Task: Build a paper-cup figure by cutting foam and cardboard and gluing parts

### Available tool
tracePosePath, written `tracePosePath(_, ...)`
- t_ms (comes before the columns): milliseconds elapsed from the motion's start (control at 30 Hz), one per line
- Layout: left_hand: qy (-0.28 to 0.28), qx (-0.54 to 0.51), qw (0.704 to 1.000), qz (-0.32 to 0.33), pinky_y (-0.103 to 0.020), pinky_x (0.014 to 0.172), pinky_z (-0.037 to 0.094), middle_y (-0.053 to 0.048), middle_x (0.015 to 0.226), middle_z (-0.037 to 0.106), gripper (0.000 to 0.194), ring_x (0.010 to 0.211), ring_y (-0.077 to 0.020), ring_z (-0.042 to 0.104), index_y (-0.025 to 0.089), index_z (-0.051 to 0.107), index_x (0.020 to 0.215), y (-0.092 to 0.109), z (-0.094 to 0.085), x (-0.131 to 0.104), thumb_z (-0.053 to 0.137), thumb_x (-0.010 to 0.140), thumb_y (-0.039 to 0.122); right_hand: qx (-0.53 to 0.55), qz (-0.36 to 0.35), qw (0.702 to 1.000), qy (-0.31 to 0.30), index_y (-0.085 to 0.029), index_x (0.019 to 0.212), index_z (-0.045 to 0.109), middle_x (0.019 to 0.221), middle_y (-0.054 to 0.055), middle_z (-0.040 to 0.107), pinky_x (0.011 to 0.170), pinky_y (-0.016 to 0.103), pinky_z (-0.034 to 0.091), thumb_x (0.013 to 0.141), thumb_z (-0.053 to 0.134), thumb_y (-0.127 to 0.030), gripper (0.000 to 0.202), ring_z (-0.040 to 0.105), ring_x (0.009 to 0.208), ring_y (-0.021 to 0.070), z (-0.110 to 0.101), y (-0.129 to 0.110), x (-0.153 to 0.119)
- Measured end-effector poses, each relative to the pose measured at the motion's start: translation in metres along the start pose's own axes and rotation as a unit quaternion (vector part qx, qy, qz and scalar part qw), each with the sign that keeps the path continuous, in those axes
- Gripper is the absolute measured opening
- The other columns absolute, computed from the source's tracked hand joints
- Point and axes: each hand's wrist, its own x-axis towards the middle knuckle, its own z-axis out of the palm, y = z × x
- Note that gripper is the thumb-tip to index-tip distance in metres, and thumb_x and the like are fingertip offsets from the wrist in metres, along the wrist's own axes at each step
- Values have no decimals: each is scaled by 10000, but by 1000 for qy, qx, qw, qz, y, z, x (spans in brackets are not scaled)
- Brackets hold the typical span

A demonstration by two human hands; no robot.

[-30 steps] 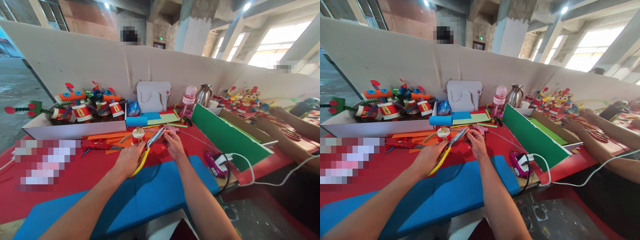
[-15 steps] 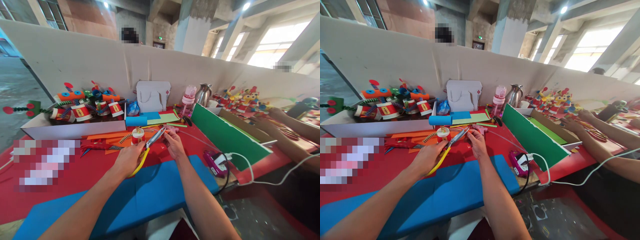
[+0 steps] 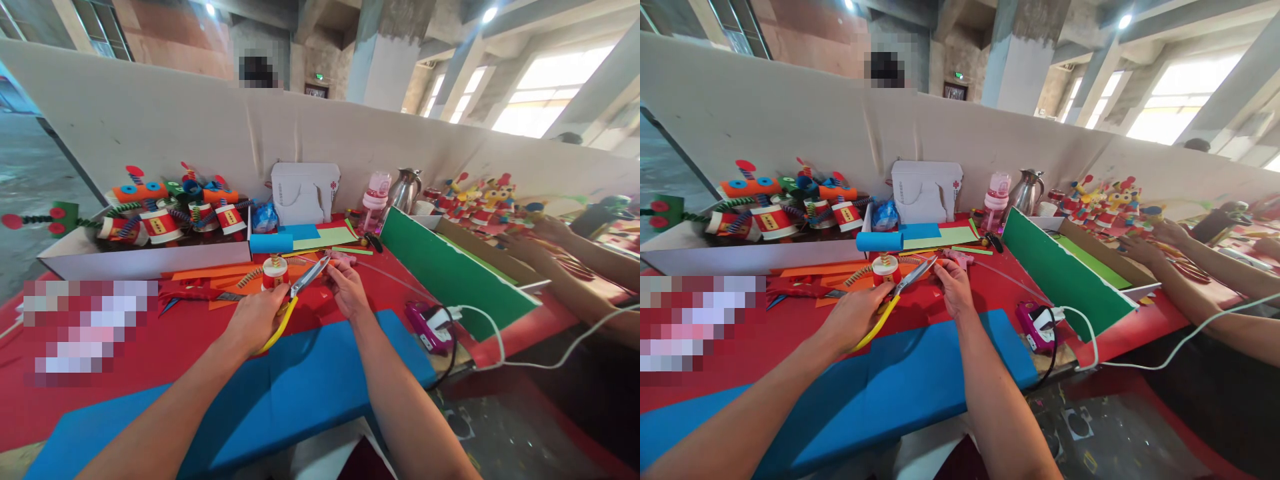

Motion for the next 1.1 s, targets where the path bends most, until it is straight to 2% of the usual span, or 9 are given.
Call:
tracePosePath(300,-9,-4,1000,2,-312,578,380,-91,930,702,306,841,-301,670,202,503,1140,0,0,1,423,846,187,-10,-8,1000,8,-189,708,662,673,-38,628,551,195,452,559,846,-349,286,540,558,68,-1,2,1)
tracePosePath(800,-8,-35,999,1,-302,581,360,-88,883,700,203,820,-287,669,202,527,1058,1,-2,-1,429,881,226,7,-3,1000,18,-189,675,658,614,-49,610,512,174,431,506,872,-357,321,522,527,56,3,-1,0)
tracePosePath(933,16,-38,999,3,-293,578,363,-81,863,693,198,808,-274,669,206,533,1045,1,0,-1,405,895,229,8,-9,1000,29,-192,663,638,589,-61,590,503,185,435,497,874,-350,329,516,509,60,3,-3,0)
tracePosePath(1100,57,-19,998,1,-302,590,395,-92,913,692,271,820,-288,670,212,522,1128,-1,7,1,387,894,232,1,-5,999,35,-193,687,614,618,-60,610,525,196,474,467,884,-389,400,547,507,66,4,-3,0)
